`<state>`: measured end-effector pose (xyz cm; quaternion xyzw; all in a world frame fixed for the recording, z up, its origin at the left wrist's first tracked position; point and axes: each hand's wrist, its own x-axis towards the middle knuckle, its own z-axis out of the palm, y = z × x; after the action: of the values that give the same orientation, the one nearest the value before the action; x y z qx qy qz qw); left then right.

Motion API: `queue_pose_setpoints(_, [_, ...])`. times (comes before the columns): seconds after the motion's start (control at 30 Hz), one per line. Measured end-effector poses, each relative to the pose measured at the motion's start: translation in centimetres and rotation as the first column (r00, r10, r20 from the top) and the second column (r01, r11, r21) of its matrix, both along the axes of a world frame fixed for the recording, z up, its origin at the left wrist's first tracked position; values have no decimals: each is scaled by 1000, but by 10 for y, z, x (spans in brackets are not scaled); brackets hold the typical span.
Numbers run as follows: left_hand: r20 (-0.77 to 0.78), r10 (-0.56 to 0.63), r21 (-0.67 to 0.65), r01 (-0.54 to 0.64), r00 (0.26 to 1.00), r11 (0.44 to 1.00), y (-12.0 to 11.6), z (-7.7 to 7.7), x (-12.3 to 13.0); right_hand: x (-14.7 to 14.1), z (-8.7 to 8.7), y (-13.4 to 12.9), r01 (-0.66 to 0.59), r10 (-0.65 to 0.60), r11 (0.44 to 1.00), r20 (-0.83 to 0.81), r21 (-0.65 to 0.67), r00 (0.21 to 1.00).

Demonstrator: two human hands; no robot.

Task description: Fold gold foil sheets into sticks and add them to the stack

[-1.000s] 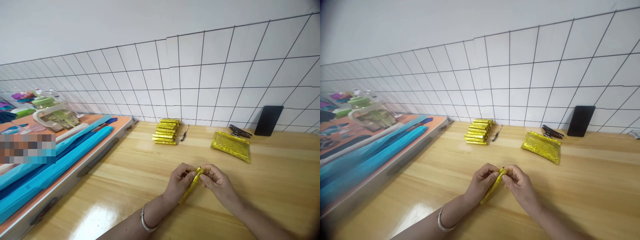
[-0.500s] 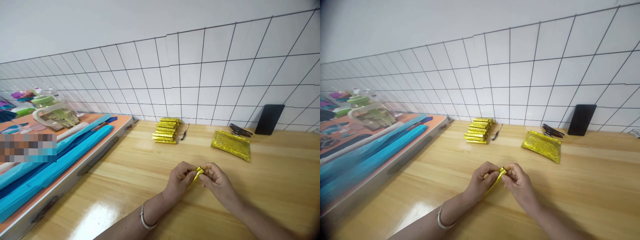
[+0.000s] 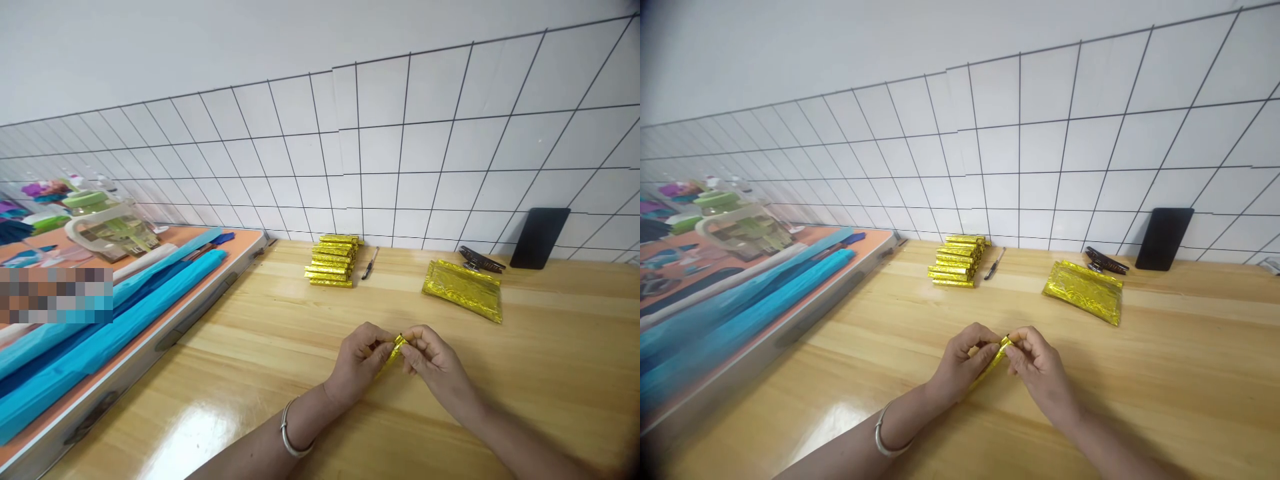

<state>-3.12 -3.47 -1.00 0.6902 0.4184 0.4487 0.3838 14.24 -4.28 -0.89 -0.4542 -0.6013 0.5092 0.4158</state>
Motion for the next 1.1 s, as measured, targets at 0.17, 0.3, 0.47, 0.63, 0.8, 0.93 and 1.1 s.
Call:
queue_pose_setpoints(0.17, [-36, -26, 42, 28, 999, 999, 0, 4, -1, 0, -2, 0, -2, 2, 1000, -3, -14, 1000])
queue_pose_setpoints(0.3, [-55, -59, 87, 63, 997, 994, 0, 5, -2, 0, -2, 0, 13, -13, 1000, -18, -16, 1000])
queue_pose_setpoints(0.47, [-127, -90, 136, 107, 988, 985, 1, 5, -3, 1, -2, 2, 8, -9, 1000, -38, -17, 999])
queue_pose_setpoints(0.63, [-206, -134, 149, 166, 969, 975, -1, 5, -2, 2, -5, 3, -6, 4, 999, -64, -36, 998])
queue_pose_setpoints(0.8, [-256, -133, 148, 174, 958, 974, -1, 1, -2, 3, -8, 5, 5, -7, 999, -41, -42, 999])
queue_pose_setpoints(0.93, [-273, -139, 184, 194, 952, 964, 2, 1, -4, 3, -7, 5, -7, 5, 999, -39, -46, 999])
queue_pose_setpoints(1.1, [-296, -167, 210, 235, 940, 949, 5, 1, -8, 2, -7, 5, -2, -1, 1000, -85, -30, 996])
